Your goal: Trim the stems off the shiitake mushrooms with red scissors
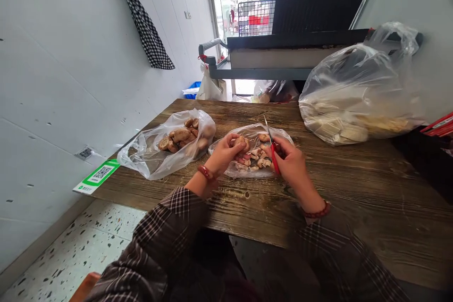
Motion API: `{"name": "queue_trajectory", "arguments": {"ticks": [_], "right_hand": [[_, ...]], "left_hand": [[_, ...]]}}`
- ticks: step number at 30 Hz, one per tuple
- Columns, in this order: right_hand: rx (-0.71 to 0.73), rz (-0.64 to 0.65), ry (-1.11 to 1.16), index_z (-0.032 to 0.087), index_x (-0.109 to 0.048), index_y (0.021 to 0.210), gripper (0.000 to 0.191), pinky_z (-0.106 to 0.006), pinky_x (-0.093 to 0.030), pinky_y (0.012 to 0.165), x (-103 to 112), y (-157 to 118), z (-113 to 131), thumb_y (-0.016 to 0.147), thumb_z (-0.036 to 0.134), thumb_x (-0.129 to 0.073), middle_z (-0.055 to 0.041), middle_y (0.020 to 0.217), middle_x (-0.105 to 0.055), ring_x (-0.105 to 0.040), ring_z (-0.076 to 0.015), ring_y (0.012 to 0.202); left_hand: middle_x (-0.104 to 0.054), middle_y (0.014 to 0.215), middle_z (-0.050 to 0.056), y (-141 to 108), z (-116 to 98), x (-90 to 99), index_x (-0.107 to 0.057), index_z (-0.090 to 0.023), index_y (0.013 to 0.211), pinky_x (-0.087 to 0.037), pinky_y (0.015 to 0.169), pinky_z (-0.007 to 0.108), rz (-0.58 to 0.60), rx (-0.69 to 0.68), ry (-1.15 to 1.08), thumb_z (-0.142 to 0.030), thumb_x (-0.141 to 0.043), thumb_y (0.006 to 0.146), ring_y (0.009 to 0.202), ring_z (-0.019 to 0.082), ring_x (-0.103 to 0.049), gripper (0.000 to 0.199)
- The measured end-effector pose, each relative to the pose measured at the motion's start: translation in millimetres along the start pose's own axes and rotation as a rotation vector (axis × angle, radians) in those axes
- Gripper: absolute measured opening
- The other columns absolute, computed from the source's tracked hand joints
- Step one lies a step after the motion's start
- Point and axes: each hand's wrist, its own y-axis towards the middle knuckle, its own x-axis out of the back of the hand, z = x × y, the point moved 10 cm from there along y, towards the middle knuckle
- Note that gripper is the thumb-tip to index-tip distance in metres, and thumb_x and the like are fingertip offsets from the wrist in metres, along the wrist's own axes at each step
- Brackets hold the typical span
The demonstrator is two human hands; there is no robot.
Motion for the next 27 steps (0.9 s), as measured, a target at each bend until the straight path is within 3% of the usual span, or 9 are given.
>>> {"name": "queue_trajectory", "arguments": {"ticks": [4, 8, 12, 17, 27], "right_hand": [[0.126, 0.104, -0.155, 0.021, -0.076, 0.122, 0.038, -0.043, -0.06, 0.087, -7, -6, 19, 0.091, 0.042, -0.067, -0.0111, 0.111, -0.08, -0.075, -0.0265, 0.095], [0.203, 0.239, -0.427, 0.022, -0.073, 0.13, 0.039, -0.04, -0.059, 0.078, -17, -13, 32, 0.095, 0.029, -0.059, -0.0097, 0.105, -0.08, -0.074, -0.0255, 0.09], [0.233, 0.312, -0.628, 0.022, -0.073, 0.133, 0.041, -0.037, -0.057, 0.073, -25, -18, 38, 0.093, 0.026, -0.063, -0.0101, 0.111, -0.08, -0.074, -0.0264, 0.091], [0.262, 0.336, -0.719, 0.022, -0.072, 0.134, 0.04, -0.036, -0.055, 0.071, -29, -22, 41, 0.096, 0.026, -0.062, -0.0099, 0.114, -0.079, -0.074, -0.0264, 0.092], [0.208, 0.319, -0.619, 0.023, -0.073, 0.13, 0.038, -0.036, -0.054, 0.074, -28, -20, 37, 0.094, 0.03, -0.066, -0.009, 0.106, -0.078, -0.072, -0.0255, 0.09]], "left_hand": [[-0.078, 0.104, 0.008, -7, -3, 15.6, -0.061, -0.016, 0.128, -0.064, 0.073, 0.028, -0.043, 0.021, -0.207, -0.022, -0.083, 0.081, 0.086, 0.021, -0.08, 0.052], [-0.078, 0.117, 0.013, -5, 1, 22.6, -0.063, -0.015, 0.138, -0.063, 0.095, 0.037, -0.035, 0.067, -0.322, -0.014, -0.072, 0.087, 0.101, 0.023, -0.079, 0.051], [-0.077, 0.125, 0.011, -6, 3, 21.5, -0.068, -0.019, 0.134, -0.062, 0.099, 0.04, 0.018, 0.024, -0.342, -0.019, -0.076, 0.088, 0.106, 0.023, -0.077, 0.047], [-0.072, 0.134, 0.01, -10, 4, 20.2, -0.071, -0.022, 0.131, -0.062, 0.099, 0.039, 0.026, -0.05, -0.3, -0.028, -0.085, 0.084, 0.117, 0.025, -0.071, 0.049], [-0.068, 0.14, 0.006, -15, 2, 19.6, -0.07, -0.027, 0.13, -0.059, 0.106, 0.041, 0.038, -0.068, -0.187, -0.034, -0.085, 0.084, 0.12, 0.024, -0.071, 0.049]]}}
